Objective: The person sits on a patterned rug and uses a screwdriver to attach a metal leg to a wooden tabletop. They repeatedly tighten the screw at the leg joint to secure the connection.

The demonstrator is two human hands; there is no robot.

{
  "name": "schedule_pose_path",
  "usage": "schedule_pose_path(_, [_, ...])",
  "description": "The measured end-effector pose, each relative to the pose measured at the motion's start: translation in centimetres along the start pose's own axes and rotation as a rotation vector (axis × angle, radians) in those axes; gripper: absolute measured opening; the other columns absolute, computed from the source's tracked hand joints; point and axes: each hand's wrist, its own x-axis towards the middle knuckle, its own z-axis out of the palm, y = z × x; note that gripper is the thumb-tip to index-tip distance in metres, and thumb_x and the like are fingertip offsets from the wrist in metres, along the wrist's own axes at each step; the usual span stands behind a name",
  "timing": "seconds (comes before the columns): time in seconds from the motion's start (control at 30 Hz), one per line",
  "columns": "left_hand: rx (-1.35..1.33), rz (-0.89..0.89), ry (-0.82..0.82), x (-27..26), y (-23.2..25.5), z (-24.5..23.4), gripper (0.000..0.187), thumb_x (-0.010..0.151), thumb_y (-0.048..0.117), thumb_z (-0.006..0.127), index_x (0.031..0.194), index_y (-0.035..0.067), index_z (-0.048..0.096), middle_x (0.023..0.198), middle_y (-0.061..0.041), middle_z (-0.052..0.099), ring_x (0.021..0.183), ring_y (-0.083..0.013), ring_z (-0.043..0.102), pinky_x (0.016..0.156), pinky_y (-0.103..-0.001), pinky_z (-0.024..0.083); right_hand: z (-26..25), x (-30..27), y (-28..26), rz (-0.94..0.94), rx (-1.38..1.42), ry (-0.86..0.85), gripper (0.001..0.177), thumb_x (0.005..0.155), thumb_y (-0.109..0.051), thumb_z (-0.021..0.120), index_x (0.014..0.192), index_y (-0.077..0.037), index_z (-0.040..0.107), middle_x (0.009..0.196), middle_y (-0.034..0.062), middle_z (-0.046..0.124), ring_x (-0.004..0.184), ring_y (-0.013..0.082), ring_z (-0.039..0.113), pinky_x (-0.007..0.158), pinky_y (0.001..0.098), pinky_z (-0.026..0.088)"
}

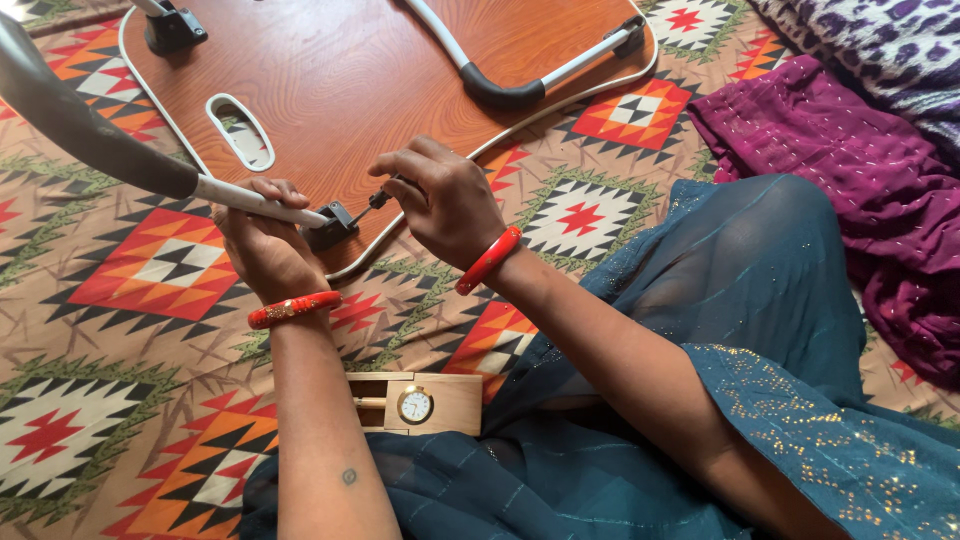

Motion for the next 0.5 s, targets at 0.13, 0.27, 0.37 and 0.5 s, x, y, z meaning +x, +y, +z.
schedule_pose_path(0.13, [0.036, -0.001, 0.006, -0.11, 0.19, 0.1, 0.026, 0.11, 0.033, 0.045, 0.097, 0.011, 0.048, 0.087, -0.006, 0.053, 0.088, -0.019, 0.057, 0.092, -0.037, 0.048, -0.04, 0.0, 0.21, -0.047, -0.029, 0.008, 0.012, 0.095, -0.002, 0.068, 0.106, -0.005, 0.071, 0.093, 0.0108, 0.068, 0.089, 0.0296, 0.069, 0.079, 0.04, 0.055])
schedule_pose_path(0.27, [0.027, 0.009, -0.007, -0.07, 0.19, 0.11, 0.026, 0.11, 0.033, 0.044, 0.097, 0.01, 0.048, 0.087, -0.006, 0.052, 0.087, -0.0191, 0.057, 0.091, -0.037, 0.048, -0.1, 0.16, 0.5, -0.033, -0.027, -0.001, 0.013, 0.094, -0.002, 0.068, 0.106, -0.005, 0.072, 0.095, 0.0103, 0.069, 0.092, 0.0296, 0.069, 0.081, 0.0404, 0.055])
schedule_pose_path(0.37, [0.021, 0.006, -0.005, -0.1, 0.11, 0.11, 0.026, 0.11, 0.033, 0.043, 0.097, 0.01, 0.047, 0.087, -0.006, 0.052, 0.087, -0.0191, 0.057, 0.091, -0.037, 0.048, -0.22, 0.2, 0.57, -0.045, -0.025, 0.002, 0.013, 0.094, -0.002, 0.068, 0.105, -0.005, 0.071, 0.095, 0.0106, 0.069, 0.091, 0.0293, 0.07, 0.079, 0.0399, 0.055])
schedule_pose_path(0.5, [0.015, 0.01, -0.009, -0.04, 0.07, 0.04, 0.026, 0.109, 0.032, 0.044, 0.097, 0.01, 0.047, 0.088, -0.007, 0.052, 0.087, -0.0193, 0.057, 0.091, -0.037, 0.048, -0.22, 0.16, 0.43, 0.054, 0.037, -0.014, 0.014, 0.093, -0.005, 0.07, 0.106, -0.006, 0.072, 0.093, 0.0106, 0.068, 0.08, 0.0242, 0.072, 0.07, 0.035, 0.057])
